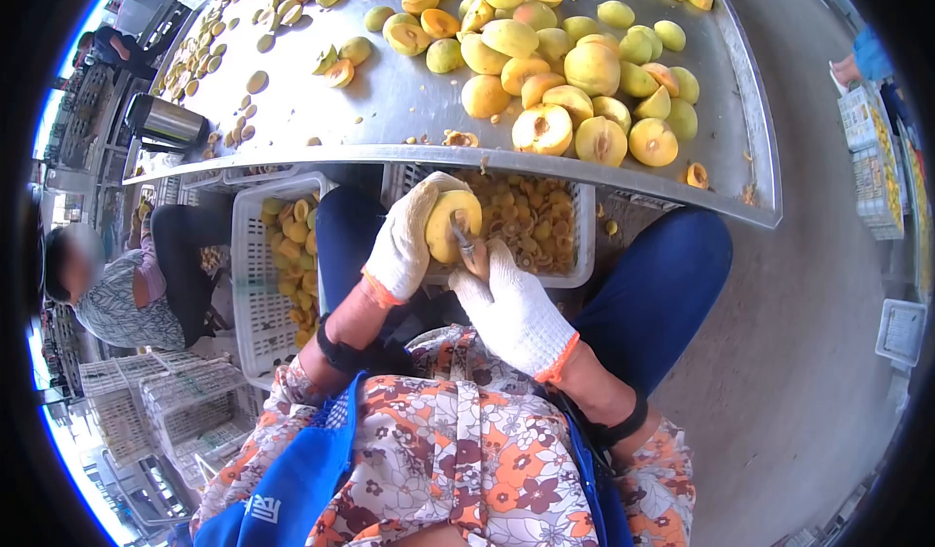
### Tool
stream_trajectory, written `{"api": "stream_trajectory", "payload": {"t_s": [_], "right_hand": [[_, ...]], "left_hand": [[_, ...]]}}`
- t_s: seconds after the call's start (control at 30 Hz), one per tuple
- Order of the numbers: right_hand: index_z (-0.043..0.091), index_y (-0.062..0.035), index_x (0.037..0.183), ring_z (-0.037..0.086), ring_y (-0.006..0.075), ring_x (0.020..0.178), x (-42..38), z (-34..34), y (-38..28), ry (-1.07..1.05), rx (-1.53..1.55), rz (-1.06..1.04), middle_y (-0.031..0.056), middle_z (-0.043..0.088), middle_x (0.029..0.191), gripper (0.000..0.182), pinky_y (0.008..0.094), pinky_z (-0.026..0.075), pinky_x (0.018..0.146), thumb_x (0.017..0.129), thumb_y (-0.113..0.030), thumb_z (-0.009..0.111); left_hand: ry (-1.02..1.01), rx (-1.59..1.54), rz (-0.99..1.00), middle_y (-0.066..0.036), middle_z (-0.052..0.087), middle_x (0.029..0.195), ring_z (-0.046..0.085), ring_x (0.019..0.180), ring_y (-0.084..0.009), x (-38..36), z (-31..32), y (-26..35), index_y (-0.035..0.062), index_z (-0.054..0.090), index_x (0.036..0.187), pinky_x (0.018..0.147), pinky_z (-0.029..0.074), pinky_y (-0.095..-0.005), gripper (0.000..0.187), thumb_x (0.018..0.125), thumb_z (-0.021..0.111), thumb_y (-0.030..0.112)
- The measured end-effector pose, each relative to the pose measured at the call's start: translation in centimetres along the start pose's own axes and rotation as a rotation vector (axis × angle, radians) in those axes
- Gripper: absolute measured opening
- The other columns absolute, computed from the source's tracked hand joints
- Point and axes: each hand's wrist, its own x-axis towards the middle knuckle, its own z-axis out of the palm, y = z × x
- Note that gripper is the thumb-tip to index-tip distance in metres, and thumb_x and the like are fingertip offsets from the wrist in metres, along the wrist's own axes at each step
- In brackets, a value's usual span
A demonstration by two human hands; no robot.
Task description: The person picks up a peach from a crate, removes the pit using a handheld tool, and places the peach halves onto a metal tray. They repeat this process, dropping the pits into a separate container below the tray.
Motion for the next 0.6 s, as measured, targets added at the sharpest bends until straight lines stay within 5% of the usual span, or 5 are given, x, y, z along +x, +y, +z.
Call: {"api": "stream_trajectory", "payload": {"t_s": [0.13,0.23,0.37,0.43,0.6], "right_hand": [[0.05,-0.005,0.115,0.058,0.0297,0.055,0.9,-1.7,-1.1,-0.192,0.618,0.582,0.011,0.056,0.069,0.026,0.0366,0.046,0.052,0.1,-0.021,0.065],[0.051,-0.0086,0.113,0.052,0.0153,0.049,1.3,-1.3,-1.4,-0.091,0.519,0.532,0.002,0.052,0.066,0.022,0.0295,0.042,0.046,0.101,-0.022,0.064],[0.051,-0.0097,0.115,0.048,0.0074,0.049,0.6,0.9,2.7,-0.107,0.317,0.164,-0.0016,0.051,0.067,0.02,0.0263,0.038,0.043,0.103,-0.022,0.062],[0.051,-0.0098,0.117,0.049,0.0075,0.049,0.3,0.3,-0.9,-0.094,0.743,0.47,-0.0014,0.052,0.067,0.019,0.0261,0.039,0.043,0.103,-0.02,0.06],[0.05,-0.0104,0.12,0.048,0.0068,0.049,-0.5,-0.7,-2.6,-0.16,0.71,0.537,-0.0014,0.051,0.066,0.019,0.0241,0.038,0.043,0.105,-0.02,0.058]], "left_hand": [[-0.098,-0.125,-0.091,-0.013,0.067,0.116,0.063,0.106,-0.0191,0.3,-0.7,-0.2,-0.0028,0.059,0.128,0.102,0.047,-0.0329,0.05,0.111,0.035,0.037],[0.039,-0.177,-0.057,-0.01,0.064,0.121,0.06,0.111,-0.0164,0.4,0.7,1.2,0.0004,0.058,0.132,0.104,0.045,-0.0317,0.041,0.11,0.042,0.03],[0.187,-0.063,0.012,-0.008,0.063,0.116,0.058,0.108,-0.0131,-0.4,2.3,3.4,0.0025,0.061,0.124,0.098,0.046,-0.0292,0.026,0.106,0.051,0.02],[0.133,-0.017,-0.009,-0.007,0.064,0.113,0.058,0.104,-0.0125,-0.4,1.8,3.3,0.0023,0.062,0.12,0.095,0.047,-0.0284,0.024,0.106,0.052,0.018],[0.122,0.02,-0.048,-0.006,0.065,0.103,0.059,0.095,-0.0113,-0.8,2.3,4.1,0.0015,0.062,0.116,0.087,0.05,-0.0276,0.022,0.106,0.05,0.017]]}}
